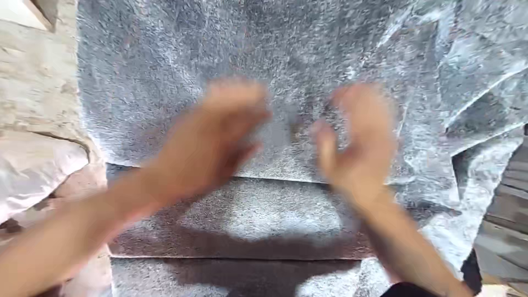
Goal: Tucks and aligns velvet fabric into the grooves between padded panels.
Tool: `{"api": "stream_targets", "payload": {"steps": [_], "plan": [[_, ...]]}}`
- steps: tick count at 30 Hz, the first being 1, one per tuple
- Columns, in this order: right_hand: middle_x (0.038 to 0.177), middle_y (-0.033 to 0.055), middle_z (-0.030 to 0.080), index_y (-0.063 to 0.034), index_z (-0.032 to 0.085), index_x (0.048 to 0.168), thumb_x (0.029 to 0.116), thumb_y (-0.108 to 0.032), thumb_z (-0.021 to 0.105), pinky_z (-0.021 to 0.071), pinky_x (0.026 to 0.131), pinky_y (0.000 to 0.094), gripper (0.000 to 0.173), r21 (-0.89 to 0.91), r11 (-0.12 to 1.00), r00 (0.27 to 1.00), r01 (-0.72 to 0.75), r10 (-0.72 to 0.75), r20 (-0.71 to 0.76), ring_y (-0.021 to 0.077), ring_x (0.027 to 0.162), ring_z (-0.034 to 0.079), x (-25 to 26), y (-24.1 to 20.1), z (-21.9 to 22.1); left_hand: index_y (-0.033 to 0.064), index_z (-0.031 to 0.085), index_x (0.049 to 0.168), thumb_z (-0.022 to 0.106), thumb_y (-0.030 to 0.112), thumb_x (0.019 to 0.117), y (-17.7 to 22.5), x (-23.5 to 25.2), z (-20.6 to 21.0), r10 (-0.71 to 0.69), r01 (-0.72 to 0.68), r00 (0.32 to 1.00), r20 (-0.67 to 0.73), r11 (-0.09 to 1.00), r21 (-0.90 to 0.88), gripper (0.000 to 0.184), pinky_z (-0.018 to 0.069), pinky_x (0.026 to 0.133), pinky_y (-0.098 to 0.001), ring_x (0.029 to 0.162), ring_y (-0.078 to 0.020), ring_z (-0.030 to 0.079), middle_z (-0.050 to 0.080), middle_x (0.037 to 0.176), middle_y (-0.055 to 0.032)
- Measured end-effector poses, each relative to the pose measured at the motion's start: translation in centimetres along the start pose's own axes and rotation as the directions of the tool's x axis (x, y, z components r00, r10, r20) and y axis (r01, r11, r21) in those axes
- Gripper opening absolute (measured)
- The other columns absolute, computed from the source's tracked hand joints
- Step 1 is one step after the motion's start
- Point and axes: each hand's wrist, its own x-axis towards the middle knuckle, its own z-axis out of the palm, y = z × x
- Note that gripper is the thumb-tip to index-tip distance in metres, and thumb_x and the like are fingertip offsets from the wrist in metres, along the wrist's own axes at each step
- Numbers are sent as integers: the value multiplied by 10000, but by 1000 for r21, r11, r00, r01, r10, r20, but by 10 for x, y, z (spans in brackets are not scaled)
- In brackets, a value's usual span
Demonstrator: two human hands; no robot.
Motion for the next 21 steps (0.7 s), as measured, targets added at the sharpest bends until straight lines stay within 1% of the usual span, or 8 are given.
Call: {"api": "stream_targets", "payload": {"steps": [3, 5, 7, 10, 13, 17, 19, 21], "plan": [[1557, 133, 502, -53, 478, 1530, 1097, -330, 401, 259, 1258, 565, 520, 117, 993, 994, -13, 1, 105, 309, 1500, 391, -64, -77, 60, 53, 529, 1474, 359, 334, 1109, 36, -29, 83, -43, 42, 999, 19, 998, 51, 491, 282, 1237, -514, 1473, -306, 409, 467, 1567, -149], [1606, 123, 435, -53, 388, 1579, 1093, -270, 330, 196, 1282, 526, 535, 81, 996, 996, -30, 23, 87, 285, 1532, 324, -39, -78, 84, 29, 440, 1535, 303, 306, 1102, 28, -12, 96, -150, 154, 988, -43, 980, 125, 532, 214, 1259, -533, 1509, -318, 347, 400, 1613, -155], [1627, 142, 393, -40, 388, 1574, 1089, -261, 285, 159, 1287, 521, 543, 53, 997, 996, -50, 45, 75, 302, 1541, 295, -1, -69, 91, 20, 442, 1526, 276, 280, 1094, 14, 22, 95, -239, 253, 965, -108, 957, 143, 531, 192, 1264, -546, 1522, -327, 322, 384, 1624, -153], [1541, 137, 516, -42, 536, 1468, 1093, -258, 294, 269, 1250, 492, 496, 16, 998, 998, -61, 61, 0, 303, 1483, 408, 32, -63, 91, 40, 491, 1492, 257, 272, 1099, 3, 52, 89, -301, 324, 936, -182, 939, 116, 513, 220, 1262, -520, 1512, -318, 342, 434, 1592, -140], [1440, 173, 600, -8, 612, 1370, 1082, -231, 366, 374, 1182, 512, 439, -6, 999, 999, -31, 32, 21, 342, 1400, 511, 27, -66, 79, 9, 610, 1337, 378, 210, 1071, 11, 44, 82, -267, 287, 942, -203, 955, 79, 406, 392, 1166, -489, 1358, -347, 513, 599, 1373, -184], [1471, 121, 590, -39, 592, 1409, 1085, -245, 308, 325, 1214, 468, 478, -19, 998, 998, -62, 62, 3, 275, 1433, 481, 47, -58, 97, 21, 617, 1343, 366, 184, 1054, -4, 60, 81, -270, 286, 947, -174, 956, 73, 416, 363, 1204, -421, 1412, -308, 465, 582, 1410, -154], [1270, 131, 698, -31, 688, 1217, 1059, -236, 373, 447, 1099, 468, 408, -39, 997, 998, -66, 66, -2, 291, 1264, 611, 36, -64, 95, 32, 668, 1259, 382, 188, 1049, 2, 51, 82, -297, 306, 947, -122, 950, 65, 388, 425, 1148, -443, 1361, -313, 519, 626, 1351, -147], [1238, 121, 711, -46, 704, 1180, 1052, -277, 388, 482, 1061, 466, 411, -67, 997, 999, -45, 46, 10, 285, 1230, 634, 41, -61, 84, 35, 684, 1230, 391, 192, 1045, 2, 51, 75, -256, 268, 956, -141, 960, 76, 380, 474, 1092, -467, 1304, -324, 564, 647, 1309, -152]]}}
